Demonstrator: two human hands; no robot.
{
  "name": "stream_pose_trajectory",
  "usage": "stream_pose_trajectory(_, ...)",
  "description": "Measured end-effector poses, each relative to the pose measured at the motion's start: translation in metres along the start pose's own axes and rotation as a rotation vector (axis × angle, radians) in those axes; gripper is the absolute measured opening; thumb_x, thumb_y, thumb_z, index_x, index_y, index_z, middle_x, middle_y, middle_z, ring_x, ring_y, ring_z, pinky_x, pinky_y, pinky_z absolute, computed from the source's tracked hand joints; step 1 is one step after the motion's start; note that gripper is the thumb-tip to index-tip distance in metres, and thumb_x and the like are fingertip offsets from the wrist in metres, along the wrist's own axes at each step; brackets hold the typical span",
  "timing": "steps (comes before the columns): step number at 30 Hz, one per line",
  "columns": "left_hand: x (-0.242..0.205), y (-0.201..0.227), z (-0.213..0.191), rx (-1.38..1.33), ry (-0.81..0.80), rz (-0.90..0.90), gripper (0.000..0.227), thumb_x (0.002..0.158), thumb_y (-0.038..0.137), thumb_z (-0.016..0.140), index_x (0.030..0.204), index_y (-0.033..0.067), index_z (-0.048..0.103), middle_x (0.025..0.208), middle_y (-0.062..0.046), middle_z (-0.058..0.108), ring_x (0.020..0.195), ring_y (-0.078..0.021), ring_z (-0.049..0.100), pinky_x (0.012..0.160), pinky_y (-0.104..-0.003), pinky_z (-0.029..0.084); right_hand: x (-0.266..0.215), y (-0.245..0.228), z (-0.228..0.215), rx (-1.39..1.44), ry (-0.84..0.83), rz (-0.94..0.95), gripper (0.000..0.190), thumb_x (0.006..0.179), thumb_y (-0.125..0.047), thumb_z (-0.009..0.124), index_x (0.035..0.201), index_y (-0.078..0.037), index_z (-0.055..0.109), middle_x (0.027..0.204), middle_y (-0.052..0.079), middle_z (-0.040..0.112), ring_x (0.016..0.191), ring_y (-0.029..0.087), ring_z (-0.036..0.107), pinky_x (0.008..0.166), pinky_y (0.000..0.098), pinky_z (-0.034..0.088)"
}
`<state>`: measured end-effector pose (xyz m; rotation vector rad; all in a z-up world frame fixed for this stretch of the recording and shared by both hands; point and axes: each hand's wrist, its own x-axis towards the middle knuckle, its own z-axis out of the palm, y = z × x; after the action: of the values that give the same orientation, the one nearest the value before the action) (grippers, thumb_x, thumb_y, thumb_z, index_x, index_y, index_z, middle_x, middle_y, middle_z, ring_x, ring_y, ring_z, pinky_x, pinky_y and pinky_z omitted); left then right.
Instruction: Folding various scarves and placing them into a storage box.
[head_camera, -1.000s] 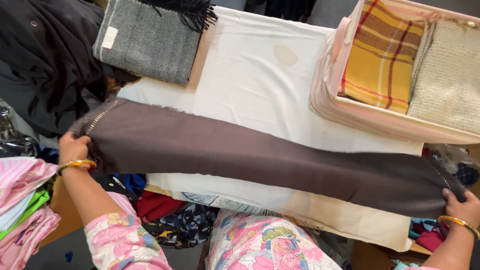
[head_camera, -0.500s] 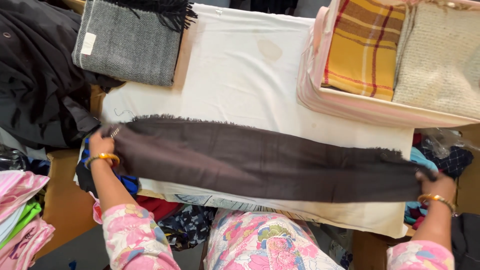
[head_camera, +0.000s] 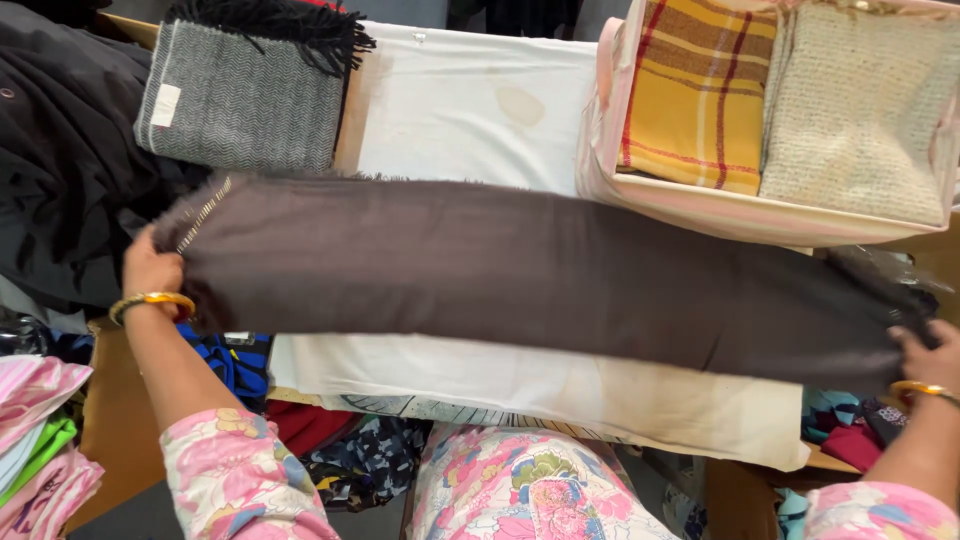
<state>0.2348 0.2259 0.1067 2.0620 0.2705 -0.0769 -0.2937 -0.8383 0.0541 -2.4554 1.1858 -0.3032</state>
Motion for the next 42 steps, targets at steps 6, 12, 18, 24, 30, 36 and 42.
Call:
stream_pose_trajectory(6,-0.003,-0.148,0.033,0.181,0.09,-0.087,0.056,0.076,-0.012,0.048,0.125,0.0052,0.07,0.11,-0.012,0.072,0.098,-0.0225,0.067,0.089,-0.035,0.052,-0.067,0.02,0.088,-0.303,-0.122,0.096,0.054,0.087,-0.043,0.086,0.121,-0.003,0.076,0.114,0.028,0.072,0.105,0.047,0.067,0.089,0.0535,0.052)
stream_pose_trajectory(12,-0.04,-0.199,0.047,0.323,0.211,-0.101,0.047,0.08,-0.003,0.055,0.125,0.0021,0.071,0.113,-0.02,0.073,0.104,-0.0317,0.07,0.094,-0.04,0.051,-0.117,0.024,0.123,-0.097,-0.139,0.286,0.056,0.087,-0.043,0.086,0.12,0.001,0.074,0.115,0.027,0.073,0.105,0.045,0.069,0.092,0.0513,0.051)
stream_pose_trajectory(18,-0.073,-0.186,0.052,0.313,0.137,-0.363,0.054,0.073,0.012,0.087,0.12,-0.0031,0.067,0.112,-0.02,0.071,0.098,-0.0335,0.067,0.089,-0.042,0.05,-0.128,0.01,0.116,0.054,-0.189,0.274,0.059,0.078,-0.037,0.091,0.116,0.004,0.073,0.106,0.023,0.075,0.095,0.037,0.072,0.086,0.046,0.052)
stream_pose_trajectory(24,-0.057,-0.18,0.034,0.024,0.29,-0.234,0.041,0.08,0.009,0.081,0.119,-0.0017,0.073,0.114,-0.015,0.077,0.098,-0.029,0.071,0.088,-0.038,0.054,-0.092,-0.019,0.062,0.065,-0.096,0.19,0.052,0.089,-0.038,0.088,0.114,0.005,0.074,0.1,0.024,0.075,0.091,0.037,0.073,0.086,0.0452,0.055)
stream_pose_trajectory(30,-0.074,-0.154,0.032,0.492,0.352,-0.122,0.031,0.091,0.017,0.082,0.117,0.0008,0.075,0.109,-0.022,0.074,0.097,-0.0373,0.072,0.085,-0.045,0.053,-0.095,0.017,0.058,-0.232,-0.042,0.145,0.056,0.089,-0.047,0.088,0.113,0.003,0.077,0.101,0.029,0.074,0.095,0.044,0.072,0.088,0.0496,0.055)
stream_pose_trajectory(36,-0.098,-0.18,0.046,0.764,0.43,-0.095,0.038,0.084,0.018,0.084,0.12,0.0102,0.074,0.115,-0.019,0.07,0.101,-0.0413,0.065,0.082,-0.05,0.05,-0.123,0.025,0.09,-0.451,-0.098,0.173,0.06,0.081,-0.047,0.088,0.124,-0.007,0.075,0.115,0.025,0.071,0.106,0.045,0.065,0.088,0.0532,0.051)
stream_pose_trajectory(42,-0.135,-0.019,0.17,0.848,0.29,0.407,0.025,0.081,0.019,0.082,0.105,0.0254,0.078,0.106,-0.004,0.07,0.104,-0.0303,0.063,0.087,-0.048,0.049,-0.118,-0.133,0.134,-0.161,-0.001,-0.342,0.035,0.087,-0.017,0.08,0.121,-0.013,0.074,0.122,0.012,0.072,0.116,0.036,0.064,0.105,0.0462,0.048)
